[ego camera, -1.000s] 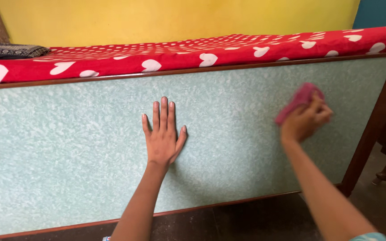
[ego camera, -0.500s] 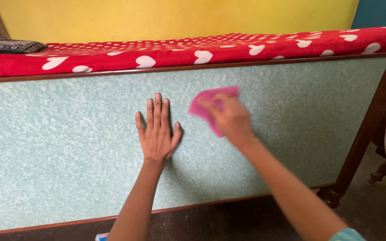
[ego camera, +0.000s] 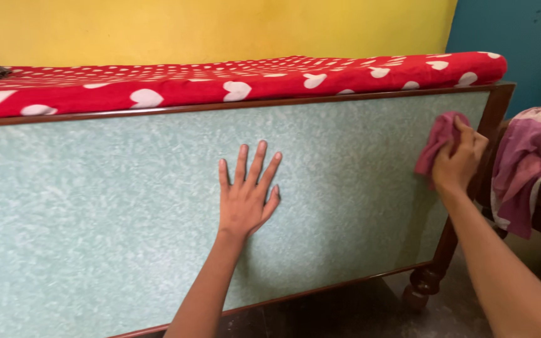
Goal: The person wipes a light green textured surface with a pink cloth. They occasionally spray the surface with a blue spray bottle and continue wiping in circular and back-and-forth motions across the panel.
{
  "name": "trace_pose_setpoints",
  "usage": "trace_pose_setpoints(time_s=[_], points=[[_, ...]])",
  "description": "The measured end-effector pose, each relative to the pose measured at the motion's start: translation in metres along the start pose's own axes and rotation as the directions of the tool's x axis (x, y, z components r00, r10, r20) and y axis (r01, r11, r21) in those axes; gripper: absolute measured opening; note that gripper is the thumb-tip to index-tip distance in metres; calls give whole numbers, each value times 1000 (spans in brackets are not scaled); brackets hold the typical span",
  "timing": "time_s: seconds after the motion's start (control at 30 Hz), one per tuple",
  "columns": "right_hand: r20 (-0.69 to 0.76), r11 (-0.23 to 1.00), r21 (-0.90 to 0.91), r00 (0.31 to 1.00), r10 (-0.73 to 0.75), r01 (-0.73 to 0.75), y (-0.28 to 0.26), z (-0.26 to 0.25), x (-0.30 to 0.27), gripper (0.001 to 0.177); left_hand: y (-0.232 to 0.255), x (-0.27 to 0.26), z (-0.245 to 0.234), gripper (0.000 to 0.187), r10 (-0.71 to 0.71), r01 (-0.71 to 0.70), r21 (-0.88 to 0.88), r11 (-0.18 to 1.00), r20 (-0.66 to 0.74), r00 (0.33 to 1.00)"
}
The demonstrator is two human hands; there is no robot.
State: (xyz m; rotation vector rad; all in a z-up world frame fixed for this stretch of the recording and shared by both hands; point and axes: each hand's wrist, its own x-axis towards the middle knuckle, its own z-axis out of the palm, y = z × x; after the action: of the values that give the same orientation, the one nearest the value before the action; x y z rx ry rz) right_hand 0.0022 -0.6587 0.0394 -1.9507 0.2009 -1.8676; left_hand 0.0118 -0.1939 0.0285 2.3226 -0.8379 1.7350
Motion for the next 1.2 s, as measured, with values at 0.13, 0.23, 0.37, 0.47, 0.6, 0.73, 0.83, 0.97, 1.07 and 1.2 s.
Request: trace_pose_setpoints(time_s=[0.13,0.23,0.37,0.47,0.6,0.73,0.83,0.97,1.07,1.2], points=[[32,998,-66,999,12,-10,61,2,2,57,-1,-1,10,67,-9,9,24,1000,1,1000],[15,981,-109,986,166,-163,55,13,4,64,0,-2,9,67,-11,11,8,1000,5,1000],[-61,973,-98,977,204,-209,-6,30,-13,68,1,-1,3,67,-12,12,-12,1000,24,1000],[-128,983,-185,991,-28,4,-88,54,-48,65,1,0,-4,69,-7,10,-51,999,45,999],[30,963,-117,970,-241,243,-205,62,-109,64,0,-1,-11,74,-40,55,-194,979,81,996],[295,942,317,932,-212,114,-298,62,-179,47,-12,-14,-19,72,-98,96,-272,957,8,995],[294,836,113,786,-544,536,-333,52,-198,60,-45,-32,-35,69,-118,116,-146,982,-1,993],[312,615,44,574,-757,787,-344,39,-187,65,-89,-58,-61,69,-26,25,42,999,28,999],[339,554,196,474,-812,809,-328,32,-166,64,-103,-69,-72,69,-24,8,151,989,110,994],[261,633,183,584,-769,752,-281,24,-139,56,-99,-69,-63,72,-68,48,134,990,148,987]])
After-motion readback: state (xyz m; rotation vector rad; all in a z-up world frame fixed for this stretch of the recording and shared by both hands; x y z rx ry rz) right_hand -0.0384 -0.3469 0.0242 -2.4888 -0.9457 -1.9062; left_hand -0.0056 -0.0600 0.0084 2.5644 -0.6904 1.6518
